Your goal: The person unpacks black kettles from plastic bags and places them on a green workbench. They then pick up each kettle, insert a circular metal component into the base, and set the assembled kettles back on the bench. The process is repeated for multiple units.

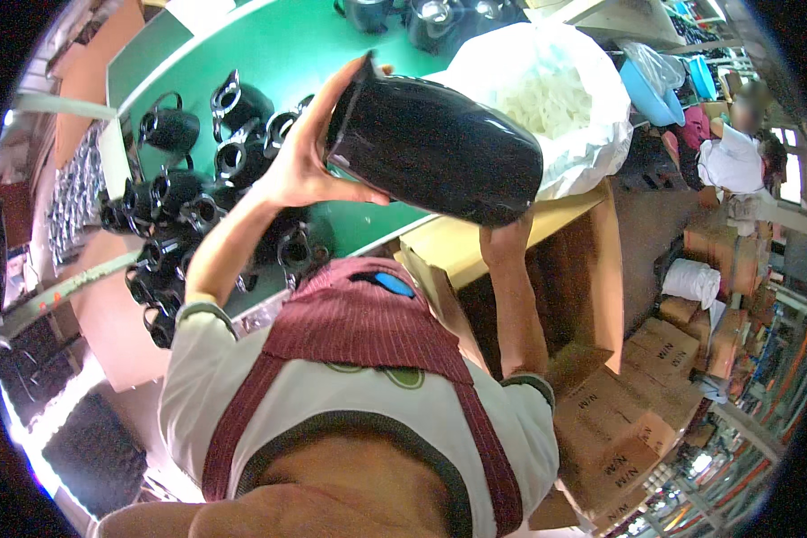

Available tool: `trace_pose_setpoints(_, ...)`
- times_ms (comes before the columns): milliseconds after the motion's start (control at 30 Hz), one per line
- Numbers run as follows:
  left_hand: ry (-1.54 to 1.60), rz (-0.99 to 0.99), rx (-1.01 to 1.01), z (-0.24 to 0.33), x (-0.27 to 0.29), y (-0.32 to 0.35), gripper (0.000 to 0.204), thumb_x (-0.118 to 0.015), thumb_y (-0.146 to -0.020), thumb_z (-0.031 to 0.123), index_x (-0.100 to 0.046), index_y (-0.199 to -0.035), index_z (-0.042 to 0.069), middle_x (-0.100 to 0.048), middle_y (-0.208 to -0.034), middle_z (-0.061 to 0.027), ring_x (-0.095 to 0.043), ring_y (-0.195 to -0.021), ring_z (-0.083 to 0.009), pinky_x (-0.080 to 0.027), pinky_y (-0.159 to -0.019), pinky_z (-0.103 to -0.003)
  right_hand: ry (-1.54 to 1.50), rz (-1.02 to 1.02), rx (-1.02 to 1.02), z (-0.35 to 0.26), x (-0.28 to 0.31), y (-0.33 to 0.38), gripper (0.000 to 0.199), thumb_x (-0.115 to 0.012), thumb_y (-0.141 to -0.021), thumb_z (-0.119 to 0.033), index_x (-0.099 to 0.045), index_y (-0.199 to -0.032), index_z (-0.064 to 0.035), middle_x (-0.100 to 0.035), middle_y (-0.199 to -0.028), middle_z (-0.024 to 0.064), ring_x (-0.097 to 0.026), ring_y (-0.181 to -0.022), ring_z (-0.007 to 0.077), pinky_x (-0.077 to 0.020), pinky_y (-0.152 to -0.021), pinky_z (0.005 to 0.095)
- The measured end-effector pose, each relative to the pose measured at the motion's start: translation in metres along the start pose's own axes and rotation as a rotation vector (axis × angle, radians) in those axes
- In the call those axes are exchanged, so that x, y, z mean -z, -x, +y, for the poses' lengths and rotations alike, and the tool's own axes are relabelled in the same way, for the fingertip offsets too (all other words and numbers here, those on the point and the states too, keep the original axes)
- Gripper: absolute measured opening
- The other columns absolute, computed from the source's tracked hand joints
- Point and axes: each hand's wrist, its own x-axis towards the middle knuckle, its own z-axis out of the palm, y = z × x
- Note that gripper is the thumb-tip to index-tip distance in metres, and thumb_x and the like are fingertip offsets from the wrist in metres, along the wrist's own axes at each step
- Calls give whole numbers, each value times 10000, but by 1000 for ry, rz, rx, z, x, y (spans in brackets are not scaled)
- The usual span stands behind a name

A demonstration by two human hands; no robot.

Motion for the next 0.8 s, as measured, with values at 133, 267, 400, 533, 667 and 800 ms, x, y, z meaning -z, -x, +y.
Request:
trace_pose_setpoints(133,90,315,198,-64,11,14,1283,-991,-538,145,-240,-1578,110,-516,-1418,-145,-564,-1256,-270,-455,-1092,-413,9,-55,177,-14,-59,-40,361,-590,-1003,-190,-503,-1295,2,-618,-1218,113,-607,-1066,154,-515,-921,296)
trace_pose_setpoints(267,141,475,399,-135,40,17,923,-913,-704,123,-380,-1457,81,-600,-1284,-157,-640,-1109,-280,-521,-993,-387,814,-268,388,-8,-113,-105,407,-840,-759,-28,-696,-1135,30,-687,-1191,82,-670,-1026,181,-536,-925,310)
trace_pose_setpoints(400,-412,626,430,-153,42,41,734,-845,-769,76,-484,-1408,67,-454,-1442,-168,-532,-1269,-271,-483,-1040,-388,1124,-333,700,74,-131,-208,380,-836,-724,-100,-691,-1069,-31,-621,-1142,75,-614,-1066,258,-529,-876,373)
trace_pose_setpoints(533,-309,530,327,-87,24,52,505,-755,-842,-18,-571,-1310,33,-586,-1275,-120,-624,-1145,-214,-534,-961,-338,1364,-358,865,152,-138,-277,208,-748,-796,-129,-655,-974,-75,-574,-1057,74,-575,-1055,266,-521,-838,384)
trace_pose_setpoints(667,-369,360,364,-71,17,81,257,-725,-864,-33,-692,-1116,9,-711,-1012,-83,-704,-906,-142,-563,-840,-280,1063,-149,396,197,-144,-315,312,-606,-908,-175,-544,-1182,-40,-614,-1031,187,-678,-872,357,-563,-756,442)
trace_pose_setpoints(800,-381,330,334,-83,14,76,285,-741,-848,-32,-694,-1124,18,-715,-961,-91,-695,-827,-154,-550,-779,-276,1626,-241,520,173,-155,-307,369,-697,-840,-224,-588,-1138,-34,-606,-1153,196,-628,-1042,351,-553,-854,430)
